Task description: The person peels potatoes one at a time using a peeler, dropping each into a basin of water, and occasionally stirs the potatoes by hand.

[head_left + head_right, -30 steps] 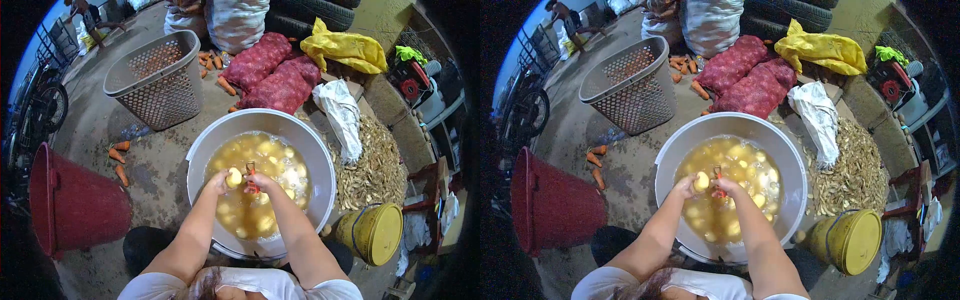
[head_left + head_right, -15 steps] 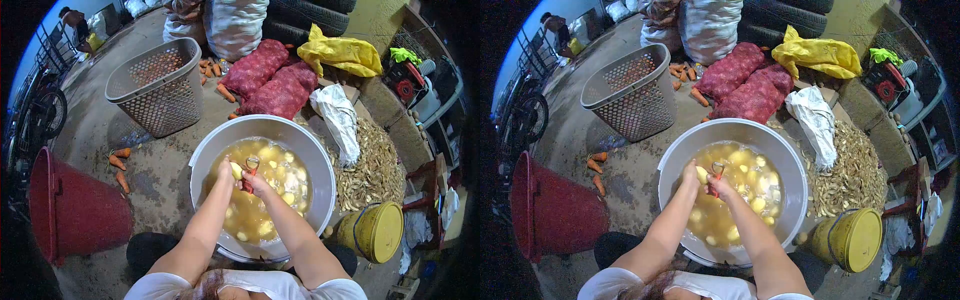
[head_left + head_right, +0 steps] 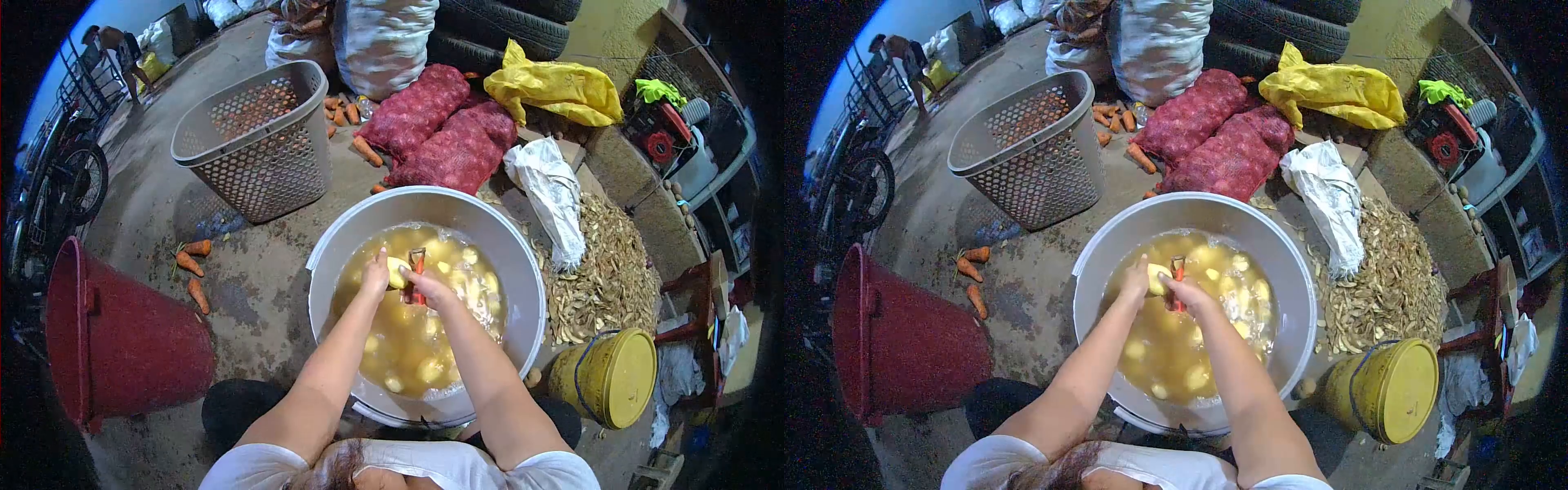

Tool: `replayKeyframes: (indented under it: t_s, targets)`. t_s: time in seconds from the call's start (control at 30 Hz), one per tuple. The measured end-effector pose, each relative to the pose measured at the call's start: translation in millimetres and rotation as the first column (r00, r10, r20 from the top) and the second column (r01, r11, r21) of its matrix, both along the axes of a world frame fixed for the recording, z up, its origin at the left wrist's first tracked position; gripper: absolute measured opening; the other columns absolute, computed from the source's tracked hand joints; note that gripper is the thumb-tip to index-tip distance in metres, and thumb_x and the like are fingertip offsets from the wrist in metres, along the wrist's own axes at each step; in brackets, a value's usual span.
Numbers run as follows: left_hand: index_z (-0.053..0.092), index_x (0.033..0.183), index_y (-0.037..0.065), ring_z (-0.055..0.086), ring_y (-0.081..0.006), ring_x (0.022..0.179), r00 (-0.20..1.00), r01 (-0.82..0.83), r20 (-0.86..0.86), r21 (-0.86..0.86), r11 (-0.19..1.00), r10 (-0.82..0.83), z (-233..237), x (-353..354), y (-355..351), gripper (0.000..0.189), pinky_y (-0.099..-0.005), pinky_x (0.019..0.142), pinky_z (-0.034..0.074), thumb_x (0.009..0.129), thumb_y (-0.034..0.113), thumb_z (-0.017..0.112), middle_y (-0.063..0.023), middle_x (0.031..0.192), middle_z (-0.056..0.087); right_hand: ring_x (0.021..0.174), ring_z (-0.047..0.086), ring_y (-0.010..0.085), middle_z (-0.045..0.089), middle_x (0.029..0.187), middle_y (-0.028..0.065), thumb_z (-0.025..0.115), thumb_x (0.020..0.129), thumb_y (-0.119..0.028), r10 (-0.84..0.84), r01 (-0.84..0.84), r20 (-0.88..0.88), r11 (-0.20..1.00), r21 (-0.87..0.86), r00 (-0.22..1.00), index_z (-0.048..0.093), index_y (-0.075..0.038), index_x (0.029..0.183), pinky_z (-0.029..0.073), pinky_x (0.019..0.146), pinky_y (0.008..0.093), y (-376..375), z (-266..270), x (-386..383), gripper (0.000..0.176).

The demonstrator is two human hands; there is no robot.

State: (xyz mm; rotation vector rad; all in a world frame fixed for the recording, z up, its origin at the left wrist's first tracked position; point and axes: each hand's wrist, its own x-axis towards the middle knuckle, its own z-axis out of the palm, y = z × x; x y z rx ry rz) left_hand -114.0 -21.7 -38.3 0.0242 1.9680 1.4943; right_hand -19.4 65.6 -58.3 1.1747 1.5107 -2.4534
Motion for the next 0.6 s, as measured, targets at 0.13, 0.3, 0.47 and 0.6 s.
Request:
replayKeyframes:
  t_s: [0.13,0.3,0.47,0.6]
  targets:
    - [0.059,0.080,-0.007,0.057,-0.0394,0.073,0.914,0.045,-0.391,-0.165,0.985,-0.107,-27,-1,3,0.055,-0.0441,0.069,0.043,0.090,0.039,0.030,-0.0270,0.076,0.058,0.049,0.053,0.0156,0.055,0.064,0.0071,0.061,0.078,-0.039,-0.102,0.096,0.032,0.983,0.153,0.994,0.055,0.001,0.088,0.046,0.045,0.0296,-10,-6,-10,0.042]
    - [0.058,0.075,-0.008,0.057,-0.0409,0.067,0.857,0.025,-0.510,-0.108,0.994,-0.077,-46,0,3,0.057,-0.0463,0.066,0.042,0.090,0.039,0.029,-0.0264,0.067,0.057,0.048,0.053,0.0176,0.055,0.066,0.0092,0.059,0.079,-0.041,-0.203,0.195,0.081,0.976,0.096,0.976,0.054,0.002,0.090,0.046,0.045,0.0296,-10,-1,-14,0.044]
    - [0.053,0.097,-0.004,0.060,-0.0264,0.073,0.979,0.021,-0.202,-0.085,0.996,-0.038,-53,-13,7,0.047,-0.0407,0.062,0.045,0.090,0.039,0.036,-0.0181,0.083,0.060,0.048,0.053,0.0184,0.055,0.068,0.0099,0.051,0.083,-0.041,0.013,-0.015,0.010,0.981,0.191,1.000,0.053,0.000,0.092,0.046,0.044,0.0293,-9,1,-11,0.042]
    - [0.040,0.118,0.003,0.059,-0.0253,0.088,0.963,0.188,0.194,0.013,0.982,-0.187,7,-5,-4,0.043,-0.0413,0.067,0.046,0.089,0.035,0.042,-0.0132,0.105,0.055,0.049,0.049,0.0157,0.053,0.066,0.0063,0.046,0.087,-0.041,-0.238,0.230,0.074,0.968,0.103,0.968,0.052,-0.002,0.090,0.045,0.041,0.0280,12,-4,-8,0.040]
